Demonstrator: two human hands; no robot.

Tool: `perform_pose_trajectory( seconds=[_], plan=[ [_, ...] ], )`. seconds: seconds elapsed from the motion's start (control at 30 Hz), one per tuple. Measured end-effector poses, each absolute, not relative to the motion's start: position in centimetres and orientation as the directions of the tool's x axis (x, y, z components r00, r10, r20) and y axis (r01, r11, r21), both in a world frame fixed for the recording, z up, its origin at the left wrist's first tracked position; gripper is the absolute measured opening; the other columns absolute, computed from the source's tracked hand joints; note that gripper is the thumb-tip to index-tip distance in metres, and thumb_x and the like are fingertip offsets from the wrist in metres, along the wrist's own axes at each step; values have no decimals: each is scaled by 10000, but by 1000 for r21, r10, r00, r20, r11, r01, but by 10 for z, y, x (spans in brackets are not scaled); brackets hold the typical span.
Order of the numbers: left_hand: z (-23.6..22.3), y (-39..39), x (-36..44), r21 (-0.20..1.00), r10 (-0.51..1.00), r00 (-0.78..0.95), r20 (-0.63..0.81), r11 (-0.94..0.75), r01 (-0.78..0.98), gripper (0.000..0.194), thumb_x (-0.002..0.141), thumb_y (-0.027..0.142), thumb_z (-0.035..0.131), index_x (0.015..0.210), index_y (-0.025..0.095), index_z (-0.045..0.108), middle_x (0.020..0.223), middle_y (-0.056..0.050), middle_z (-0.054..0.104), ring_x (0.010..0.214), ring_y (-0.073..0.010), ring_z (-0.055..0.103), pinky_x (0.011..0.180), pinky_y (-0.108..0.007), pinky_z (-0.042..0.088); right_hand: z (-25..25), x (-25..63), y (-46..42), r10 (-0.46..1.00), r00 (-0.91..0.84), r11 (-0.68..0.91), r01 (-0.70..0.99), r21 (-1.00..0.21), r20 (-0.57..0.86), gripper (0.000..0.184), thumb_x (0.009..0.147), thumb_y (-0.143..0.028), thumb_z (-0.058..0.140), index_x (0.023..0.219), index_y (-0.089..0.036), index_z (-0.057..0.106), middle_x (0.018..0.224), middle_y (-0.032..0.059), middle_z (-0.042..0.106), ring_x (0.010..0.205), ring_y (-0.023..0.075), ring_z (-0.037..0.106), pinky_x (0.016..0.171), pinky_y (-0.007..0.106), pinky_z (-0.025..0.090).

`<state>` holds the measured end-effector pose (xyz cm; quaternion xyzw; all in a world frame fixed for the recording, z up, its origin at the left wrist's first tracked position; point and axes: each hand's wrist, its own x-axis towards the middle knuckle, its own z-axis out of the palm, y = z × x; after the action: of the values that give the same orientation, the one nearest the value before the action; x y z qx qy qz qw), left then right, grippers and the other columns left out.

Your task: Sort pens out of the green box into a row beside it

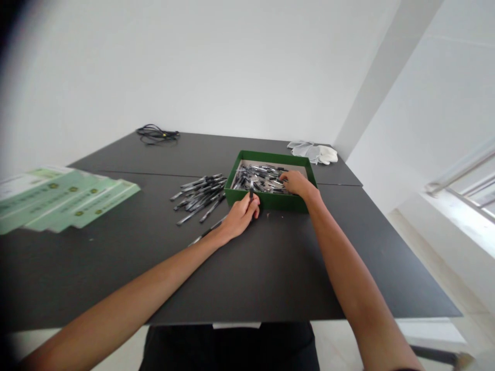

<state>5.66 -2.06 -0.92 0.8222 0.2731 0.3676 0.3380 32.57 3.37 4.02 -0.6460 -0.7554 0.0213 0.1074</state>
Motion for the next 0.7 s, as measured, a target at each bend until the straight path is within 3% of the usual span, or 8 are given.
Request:
perform_pose_trajectory(
  seconds=[0.17,0.33,0.47,0.7],
  plan=[
    [-9,-21,56,756,698,588,408,-620,211,361,1121,458,275,1002,213,512,734,22,642,709,-152,614,794,-284,437,38,314,38,915,-376,403,881,-250,150,375,881,-108,623,1207,-171,797,1227,101,781,1117,259,720,1025,343,516],
    [-9,-21,56,749,692,591,415,-629,209,359,1124,451,273,1003,211,512,730,25,639,704,-149,613,789,-283,437,34,309,42,847,-518,525,784,-331,118,451,876,-81,623,1291,-192,762,1279,85,764,1180,257,705,1057,373,505],
    [-9,-20,56,750,694,592,410,-626,214,346,1124,436,288,996,210,517,732,27,645,699,-144,615,781,-280,438,35,311,43,828,-556,531,741,-411,67,524,888,-56,584,1367,-219,720,1249,56,778,1123,239,730,1027,366,520],
    [-11,-19,57,746,699,587,408,-626,227,345,1123,433,291,993,212,521,725,27,649,696,-144,622,779,-284,440,32,314,46,824,-562,524,709,-472,69,383,909,-167,639,1261,-219,782,1202,60,796,1096,230,738,976,319,531]
  ],
)
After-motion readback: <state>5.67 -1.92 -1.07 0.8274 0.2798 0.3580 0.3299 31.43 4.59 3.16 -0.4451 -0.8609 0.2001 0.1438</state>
